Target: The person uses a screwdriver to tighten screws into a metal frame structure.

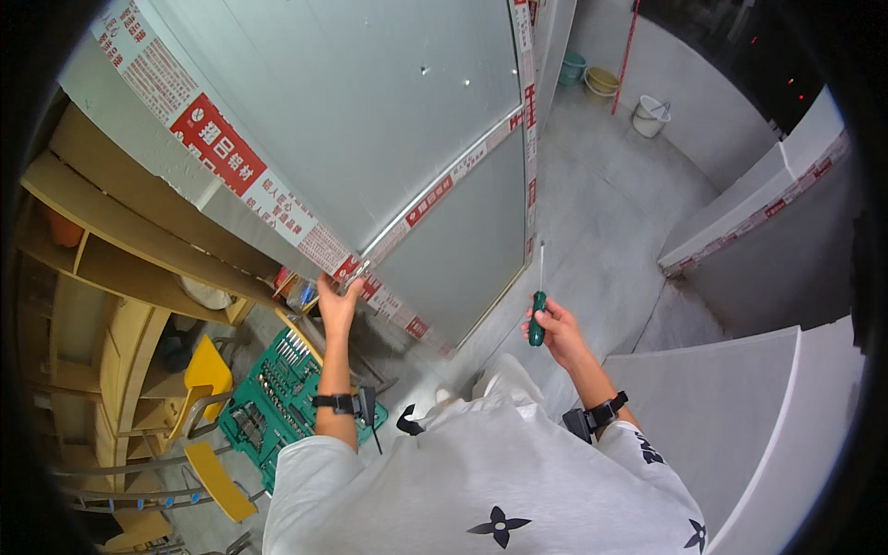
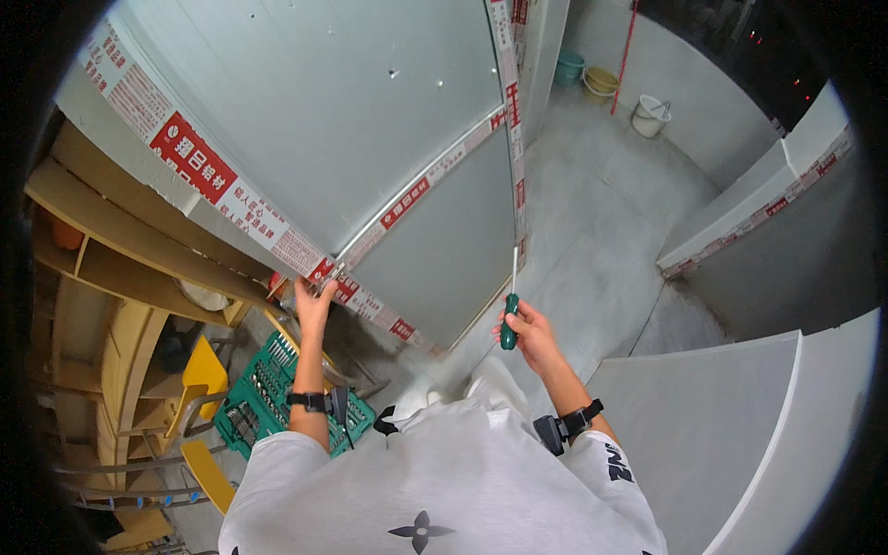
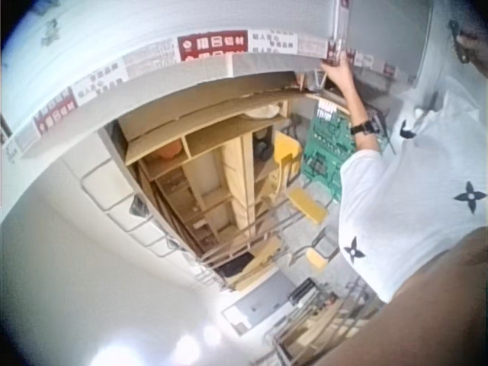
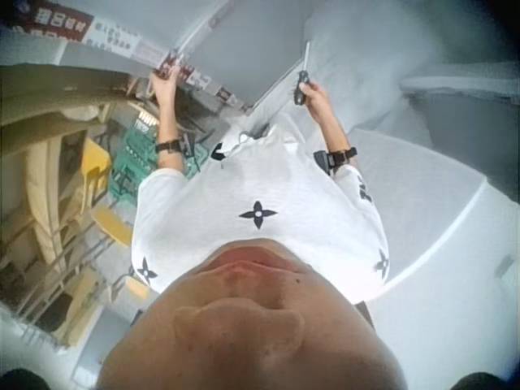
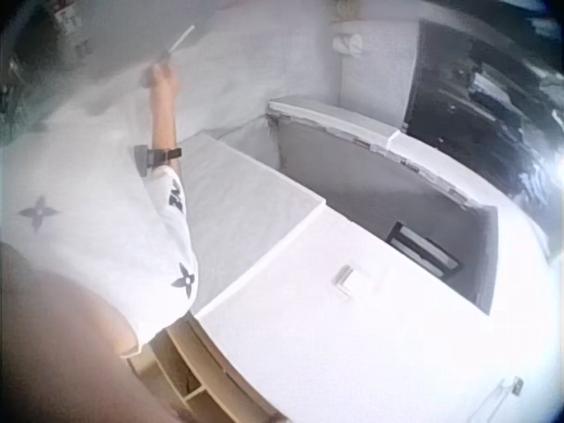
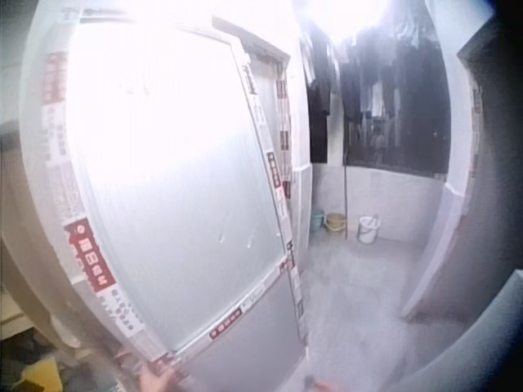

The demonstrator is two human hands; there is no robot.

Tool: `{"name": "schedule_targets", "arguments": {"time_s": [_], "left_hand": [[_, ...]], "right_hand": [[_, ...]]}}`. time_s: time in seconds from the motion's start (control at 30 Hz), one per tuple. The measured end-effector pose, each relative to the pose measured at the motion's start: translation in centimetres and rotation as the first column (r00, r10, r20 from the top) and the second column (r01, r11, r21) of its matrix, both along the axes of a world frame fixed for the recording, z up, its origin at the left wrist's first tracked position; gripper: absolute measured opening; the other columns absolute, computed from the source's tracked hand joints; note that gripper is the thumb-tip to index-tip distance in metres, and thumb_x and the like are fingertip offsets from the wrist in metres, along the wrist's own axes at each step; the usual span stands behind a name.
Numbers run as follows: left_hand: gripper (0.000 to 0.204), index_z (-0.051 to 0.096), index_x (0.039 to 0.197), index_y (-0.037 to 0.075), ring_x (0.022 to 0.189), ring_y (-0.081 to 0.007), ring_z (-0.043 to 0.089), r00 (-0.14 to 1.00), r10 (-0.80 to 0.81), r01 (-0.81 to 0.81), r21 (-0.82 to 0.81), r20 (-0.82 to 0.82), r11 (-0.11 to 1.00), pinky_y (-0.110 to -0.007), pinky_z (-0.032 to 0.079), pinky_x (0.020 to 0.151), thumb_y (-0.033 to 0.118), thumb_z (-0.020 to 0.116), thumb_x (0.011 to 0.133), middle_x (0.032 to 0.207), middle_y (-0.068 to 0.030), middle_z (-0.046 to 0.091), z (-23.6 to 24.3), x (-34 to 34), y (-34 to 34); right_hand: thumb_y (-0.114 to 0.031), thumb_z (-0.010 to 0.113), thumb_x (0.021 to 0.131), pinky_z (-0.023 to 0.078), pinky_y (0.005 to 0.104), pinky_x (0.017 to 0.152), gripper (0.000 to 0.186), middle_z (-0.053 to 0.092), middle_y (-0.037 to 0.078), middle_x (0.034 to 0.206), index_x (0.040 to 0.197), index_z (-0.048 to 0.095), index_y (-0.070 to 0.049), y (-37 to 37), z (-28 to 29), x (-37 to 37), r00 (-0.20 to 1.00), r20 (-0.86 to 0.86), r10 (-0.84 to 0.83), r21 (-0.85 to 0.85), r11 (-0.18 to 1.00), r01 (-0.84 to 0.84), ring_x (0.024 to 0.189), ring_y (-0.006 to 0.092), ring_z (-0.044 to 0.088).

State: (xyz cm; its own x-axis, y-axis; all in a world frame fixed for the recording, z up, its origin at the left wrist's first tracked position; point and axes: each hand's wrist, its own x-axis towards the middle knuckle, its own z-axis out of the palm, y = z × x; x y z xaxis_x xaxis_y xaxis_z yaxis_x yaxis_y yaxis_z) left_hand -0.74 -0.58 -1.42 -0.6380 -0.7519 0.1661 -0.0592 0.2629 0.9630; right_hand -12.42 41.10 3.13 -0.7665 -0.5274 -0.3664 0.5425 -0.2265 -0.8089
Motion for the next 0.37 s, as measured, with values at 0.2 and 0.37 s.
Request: {"name": "schedule_targets", "arguments": {"time_s": [0.2,0.37], "left_hand": [[0.061,0.04,0.132,-0.001,0.114,-0.0262,0.054,0.966,0.229,-0.216,0.111,-0.119,0.97,-0.035,0.044,0.097,0.023,0.072,0.085,0.125,-0.0173,0.053,-0.3,4.3,1.9],[0.058,0.034,0.136,0.0,0.119,-0.027,0.053,0.985,-0.154,0.12,0.343,0.073,0.932,-0.035,0.042,0.101,0.018,0.066,0.09,0.132,-0.0202,0.05,7.5,7.4,7.5]], "right_hand": [[-0.013,0.059,0.09,0.052,0.0309,0.066,0.011,0.058,0.005,0.077,0.093,0.056,-0.003,-1.3,-1.2,-6.6,0.987,-0.032,0.159,0.111,0.982,-0.155,0.07,0.0184,0.063],[-0.019,0.067,0.088,0.047,0.0295,0.057,0.022,0.059,0.006,0.065,0.077,0.054,-0.004,-1.5,4.6,-15.3,0.54,-0.297,0.788,0.585,0.597,-0.549,0.057,0.017,0.058]]}}
